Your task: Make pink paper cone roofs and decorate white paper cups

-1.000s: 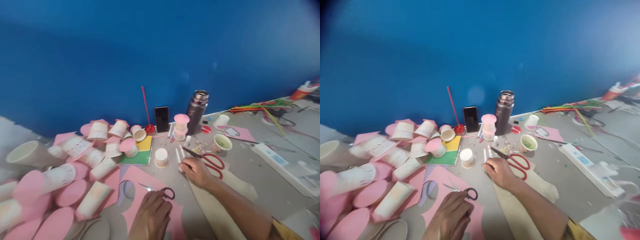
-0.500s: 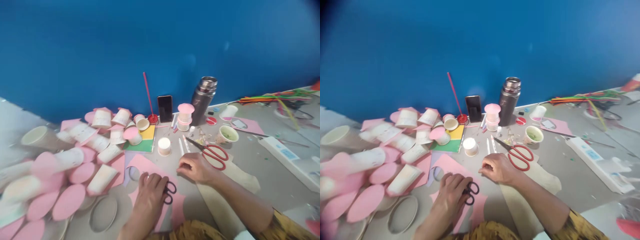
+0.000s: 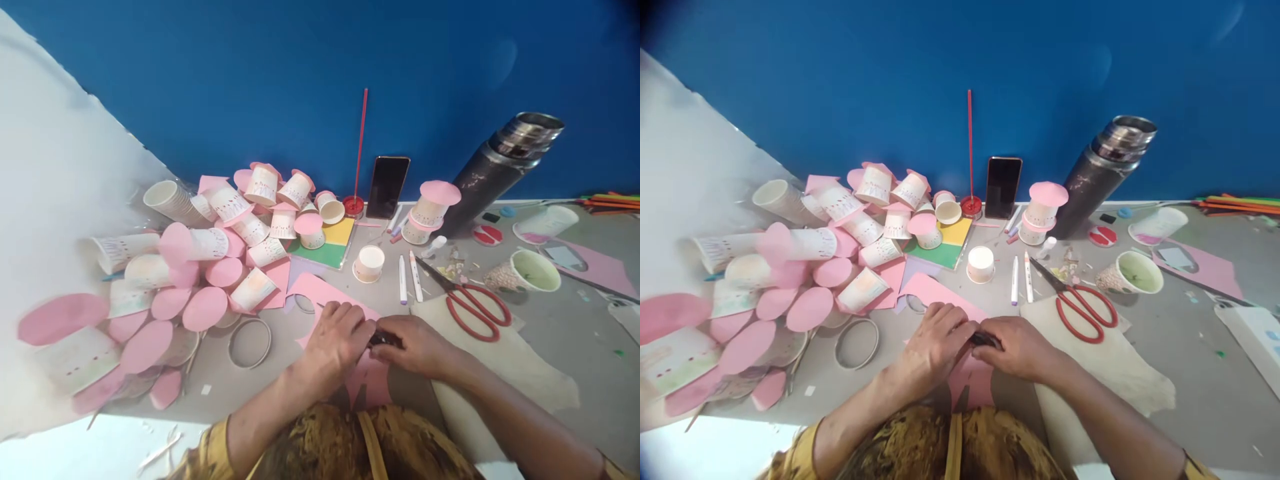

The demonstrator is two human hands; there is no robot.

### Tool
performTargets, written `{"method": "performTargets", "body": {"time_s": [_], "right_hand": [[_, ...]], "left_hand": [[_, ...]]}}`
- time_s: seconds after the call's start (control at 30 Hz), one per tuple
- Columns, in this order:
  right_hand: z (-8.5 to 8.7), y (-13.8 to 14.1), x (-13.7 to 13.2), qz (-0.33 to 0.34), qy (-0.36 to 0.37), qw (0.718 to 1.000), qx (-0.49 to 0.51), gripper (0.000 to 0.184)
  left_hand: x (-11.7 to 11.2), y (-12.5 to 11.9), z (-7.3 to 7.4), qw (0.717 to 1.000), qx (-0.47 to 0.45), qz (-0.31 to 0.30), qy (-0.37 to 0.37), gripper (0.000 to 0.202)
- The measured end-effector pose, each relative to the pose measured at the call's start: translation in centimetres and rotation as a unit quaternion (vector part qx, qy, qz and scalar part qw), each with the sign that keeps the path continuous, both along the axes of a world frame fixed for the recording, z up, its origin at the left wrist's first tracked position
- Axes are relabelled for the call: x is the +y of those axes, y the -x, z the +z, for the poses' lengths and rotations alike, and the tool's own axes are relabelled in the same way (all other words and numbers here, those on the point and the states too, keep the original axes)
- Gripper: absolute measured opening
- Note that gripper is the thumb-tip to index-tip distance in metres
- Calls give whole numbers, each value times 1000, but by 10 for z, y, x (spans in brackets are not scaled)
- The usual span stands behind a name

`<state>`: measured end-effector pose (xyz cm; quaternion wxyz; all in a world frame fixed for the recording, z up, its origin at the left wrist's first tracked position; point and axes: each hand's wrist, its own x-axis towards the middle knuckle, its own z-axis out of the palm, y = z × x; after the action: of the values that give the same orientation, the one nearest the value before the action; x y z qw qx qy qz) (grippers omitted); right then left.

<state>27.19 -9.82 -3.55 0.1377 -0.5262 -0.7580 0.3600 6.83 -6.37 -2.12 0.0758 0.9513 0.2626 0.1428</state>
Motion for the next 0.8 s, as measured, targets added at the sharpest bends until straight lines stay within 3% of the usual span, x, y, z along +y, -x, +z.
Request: {"method": "performTargets", "body": {"time_s": [0.07, 0.17, 0.23, 0.3, 0.4, 0.47, 0.53, 0.7, 0.8], "right_hand": [[2, -5, 2, -9, 37, 993, 115, 35], [5, -16, 3, -64, 58, 971, 222, 41], [5, -23, 3, -121, 55, 956, 263, 40], [6, -28, 3, -157, 56, 934, 316, 38], [9, -32, 2, -148, 97, 903, 391, 39], [15, -34, 2, -139, 116, 892, 413, 41], [24, -38, 1, -162, 103, 888, 417, 41], [42, -52, -5, -243, 40, 879, 409, 56], [41, -56, -13, -237, 72, 892, 379, 55]], "left_hand": [[7, -1, 10, 997, -63, -17, -28, 17], [22, 14, 26, 971, -212, 67, -86, 29], [27, 33, 30, 957, -246, 135, -72, 29], [25, 52, 24, 961, -222, 161, -23, 28], [7, 66, 2, 986, -125, 102, 39, 32], [-7, 65, -12, 997, -31, 29, 63, 47], [-18, 59, -21, 996, 23, -6, 87, 51], [-19, 43, -20, 990, 37, -30, 134, 50], [-13, 42, -19, 990, 29, -46, 130, 50]]}}
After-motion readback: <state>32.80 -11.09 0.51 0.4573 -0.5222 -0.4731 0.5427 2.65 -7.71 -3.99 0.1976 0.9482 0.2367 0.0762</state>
